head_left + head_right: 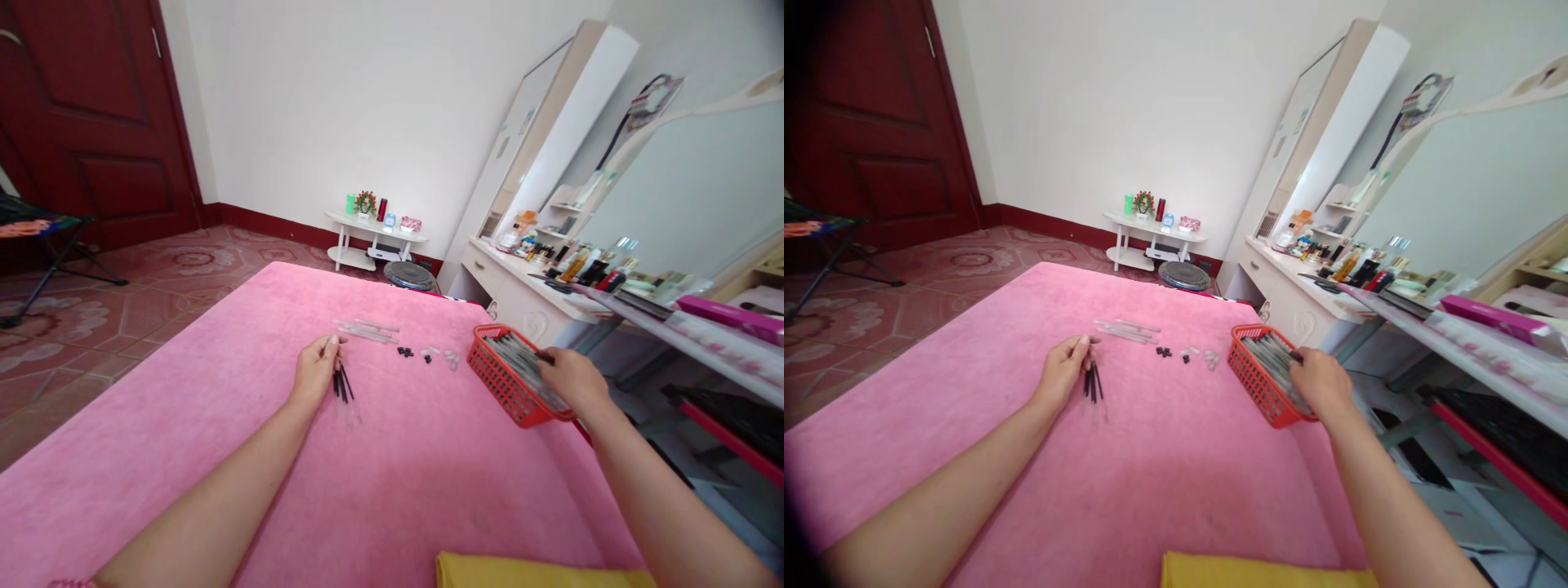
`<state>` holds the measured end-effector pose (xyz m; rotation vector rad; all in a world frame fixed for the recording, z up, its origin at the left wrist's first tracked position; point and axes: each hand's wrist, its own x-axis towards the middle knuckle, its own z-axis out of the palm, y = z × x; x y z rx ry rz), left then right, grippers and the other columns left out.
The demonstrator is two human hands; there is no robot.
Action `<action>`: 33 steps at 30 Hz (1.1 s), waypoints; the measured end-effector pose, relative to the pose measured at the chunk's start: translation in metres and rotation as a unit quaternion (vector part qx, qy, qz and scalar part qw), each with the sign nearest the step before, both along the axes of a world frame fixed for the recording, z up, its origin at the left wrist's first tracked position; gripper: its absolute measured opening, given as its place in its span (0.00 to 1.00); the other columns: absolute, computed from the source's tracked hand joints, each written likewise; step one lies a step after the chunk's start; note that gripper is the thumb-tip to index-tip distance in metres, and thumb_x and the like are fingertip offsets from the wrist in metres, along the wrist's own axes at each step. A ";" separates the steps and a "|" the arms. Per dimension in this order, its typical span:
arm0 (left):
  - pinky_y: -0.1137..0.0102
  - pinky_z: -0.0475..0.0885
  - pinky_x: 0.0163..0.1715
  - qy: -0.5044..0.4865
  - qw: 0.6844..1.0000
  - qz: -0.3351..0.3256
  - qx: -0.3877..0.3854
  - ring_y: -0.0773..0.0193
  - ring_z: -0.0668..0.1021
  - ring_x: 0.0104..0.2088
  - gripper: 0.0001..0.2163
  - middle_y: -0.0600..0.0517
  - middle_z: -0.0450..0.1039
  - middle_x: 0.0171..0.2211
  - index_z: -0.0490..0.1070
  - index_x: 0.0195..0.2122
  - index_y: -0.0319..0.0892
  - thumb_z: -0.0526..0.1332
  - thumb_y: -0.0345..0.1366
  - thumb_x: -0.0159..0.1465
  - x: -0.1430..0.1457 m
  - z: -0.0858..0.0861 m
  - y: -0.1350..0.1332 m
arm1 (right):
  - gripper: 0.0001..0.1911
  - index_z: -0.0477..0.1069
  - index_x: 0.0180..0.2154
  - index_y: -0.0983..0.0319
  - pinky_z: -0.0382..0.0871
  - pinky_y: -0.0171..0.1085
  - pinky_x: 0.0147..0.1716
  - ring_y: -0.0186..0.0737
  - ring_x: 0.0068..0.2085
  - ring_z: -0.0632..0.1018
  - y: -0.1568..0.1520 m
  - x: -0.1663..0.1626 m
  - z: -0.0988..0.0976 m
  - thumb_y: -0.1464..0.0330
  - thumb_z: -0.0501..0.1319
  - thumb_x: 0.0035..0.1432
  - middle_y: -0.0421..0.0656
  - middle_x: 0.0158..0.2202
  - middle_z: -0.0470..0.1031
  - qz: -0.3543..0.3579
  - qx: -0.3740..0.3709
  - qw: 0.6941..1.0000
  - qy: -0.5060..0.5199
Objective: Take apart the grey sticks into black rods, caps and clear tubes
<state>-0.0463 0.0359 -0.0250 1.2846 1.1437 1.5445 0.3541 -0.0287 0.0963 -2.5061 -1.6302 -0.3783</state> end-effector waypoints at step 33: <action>0.76 0.58 0.18 -0.046 0.999 -0.008 -0.005 0.71 0.65 0.17 0.14 0.56 0.64 0.16 0.74 0.34 0.37 0.60 0.43 0.54 0.002 0.003 0.003 | 0.08 0.71 0.36 0.61 0.61 0.33 0.35 0.38 0.38 0.73 0.066 -0.242 -0.088 0.69 0.56 0.53 0.42 0.36 0.74 0.302 0.051 0.928 0.211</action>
